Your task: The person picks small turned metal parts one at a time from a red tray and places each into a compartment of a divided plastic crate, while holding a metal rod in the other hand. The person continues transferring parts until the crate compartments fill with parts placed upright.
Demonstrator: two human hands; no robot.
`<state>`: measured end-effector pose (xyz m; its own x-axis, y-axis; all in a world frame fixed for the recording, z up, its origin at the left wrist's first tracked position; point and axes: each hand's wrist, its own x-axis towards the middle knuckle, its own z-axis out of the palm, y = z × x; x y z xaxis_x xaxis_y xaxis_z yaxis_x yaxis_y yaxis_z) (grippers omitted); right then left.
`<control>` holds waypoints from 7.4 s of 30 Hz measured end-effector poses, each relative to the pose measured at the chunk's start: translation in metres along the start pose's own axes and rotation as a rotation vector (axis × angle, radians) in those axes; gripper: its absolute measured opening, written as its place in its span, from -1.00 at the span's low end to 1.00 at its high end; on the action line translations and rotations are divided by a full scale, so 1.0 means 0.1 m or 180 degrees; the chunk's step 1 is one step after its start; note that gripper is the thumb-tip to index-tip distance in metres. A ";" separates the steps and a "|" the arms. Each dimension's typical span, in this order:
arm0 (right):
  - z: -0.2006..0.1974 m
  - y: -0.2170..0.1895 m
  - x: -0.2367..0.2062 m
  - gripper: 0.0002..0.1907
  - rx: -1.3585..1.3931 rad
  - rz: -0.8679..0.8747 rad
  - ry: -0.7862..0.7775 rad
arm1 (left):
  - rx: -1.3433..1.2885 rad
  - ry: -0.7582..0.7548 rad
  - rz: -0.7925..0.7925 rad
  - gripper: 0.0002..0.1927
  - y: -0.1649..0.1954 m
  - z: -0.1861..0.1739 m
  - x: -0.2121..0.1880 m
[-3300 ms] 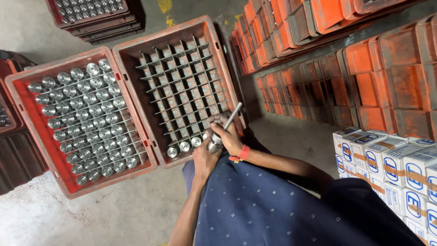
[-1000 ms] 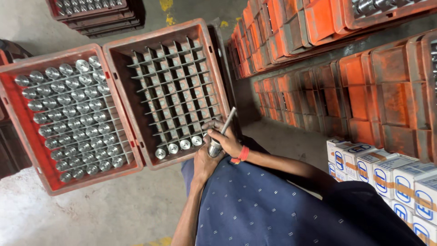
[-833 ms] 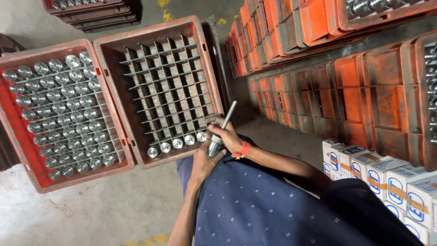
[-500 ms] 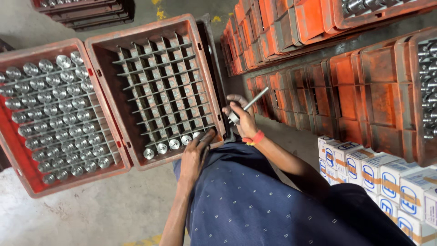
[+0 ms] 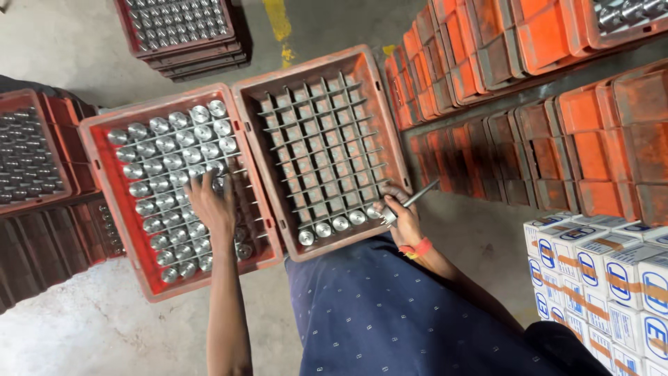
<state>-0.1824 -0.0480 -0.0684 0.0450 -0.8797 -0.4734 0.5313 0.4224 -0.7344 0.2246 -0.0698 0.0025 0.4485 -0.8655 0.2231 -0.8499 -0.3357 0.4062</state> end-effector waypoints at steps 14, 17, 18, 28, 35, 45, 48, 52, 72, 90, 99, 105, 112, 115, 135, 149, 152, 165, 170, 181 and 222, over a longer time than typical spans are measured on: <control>0.51 0.36 -0.34 -0.78 -0.0198 0.0135 0.0202 | 0.0181 -0.0892 -0.0143 -0.34 0.21 0.19 0.78; 0.47 0.31 -0.36 -0.77 -0.0291 0.0238 0.0232 | 0.0218 -0.0801 0.0057 -0.34 0.27 0.16 0.81; 0.45 0.30 -0.37 -0.77 -0.0330 0.0294 0.0252 | 0.0222 -0.0756 0.0151 -0.34 0.28 0.12 0.79; 0.24 0.22 -0.30 -0.82 -0.0599 0.0414 0.0032 | -0.3323 -0.0180 -0.1511 -0.45 0.22 -0.22 -0.39; 0.79 0.16 -0.14 -0.83 -0.0536 0.0524 -0.0463 | -0.2125 -0.1576 -0.1438 -0.59 1.08 0.35 -1.57; 0.86 -0.02 -0.21 -0.86 -0.0887 0.0307 -0.1654 | -0.2019 -0.2048 -0.1046 -0.48 1.60 0.30 -1.84; 0.73 0.07 -0.06 -0.84 -0.0814 0.0703 -0.1470 | -0.1923 -0.2324 -0.1098 -0.52 1.62 0.30 -1.85; 0.55 0.14 0.27 -0.78 -0.0426 0.0691 -0.0443 | -0.1151 -0.2511 -0.1191 -0.40 1.49 0.08 -1.78; -0.26 -1.25 1.04 -0.45 -0.5207 -0.0903 -0.0212 | 0.1300 0.0573 -0.1181 -0.26 -1.21 -0.68 -1.09; -0.04 -1.06 1.26 -0.02 -0.5950 0.0126 -0.1188 | 0.0183 -0.0277 -0.1173 -0.40 -1.67 -0.84 -0.70; 0.11 -1.13 0.75 -0.72 0.1051 -0.0126 0.0394 | -0.0418 0.0258 0.0360 -0.69 -0.26 -0.10 0.22; 0.35 -0.37 -0.17 -0.54 0.1068 0.1668 -0.1231 | -0.0144 -0.0206 0.0245 -0.46 0.09 0.27 0.84; 0.27 -0.19 -0.64 -0.52 0.0118 0.1929 -0.0953 | 0.0152 -0.0764 0.0066 -0.48 0.12 0.33 0.98; 0.17 -0.21 -0.67 -0.63 -0.0647 0.0920 -0.0984 | -0.0716 -0.0220 0.0137 -0.47 0.05 0.14 0.84; 0.94 -0.11 -0.07 -0.65 -0.0665 0.1061 -0.0805 | -0.1917 -0.2162 -0.1296 -0.53 1.61 0.20 -1.61; 0.54 -0.01 0.25 -0.69 -0.0623 0.0710 -0.0344 | -0.1214 -0.2524 -0.0990 -0.29 1.32 0.09 -1.57; 0.43 -0.03 0.28 -0.70 -0.0258 0.0635 -0.0181 | -0.0873 -0.1673 -0.0267 -0.38 1.13 0.02 -1.54; 0.26 -0.03 -0.20 -0.61 0.0458 0.0877 0.0328 | -0.0983 -0.0243 0.0161 -0.79 0.24 0.06 -0.65; 0.47 -0.01 -0.36 -0.62 0.0082 0.0602 0.0141 | -0.0279 -0.0113 0.0224 -0.58 0.20 0.17 0.74; 0.14 0.14 -0.53 -0.60 -0.0701 0.0449 0.0283 | 0.0053 0.0291 0.0700 -0.35 0.33 0.21 1.37; -0.11 -0.12 0.31 -0.78 -0.0188 0.0411 -0.0257 | -0.1014 -0.1181 0.0377 -0.55 1.41 0.13 -1.62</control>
<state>-0.1963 -0.0779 -0.0795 0.1788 -0.8309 -0.5269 0.4662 0.5432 -0.6983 0.0286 0.0185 0.0119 0.1764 -0.9841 -0.0226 -0.7364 -0.1472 0.6604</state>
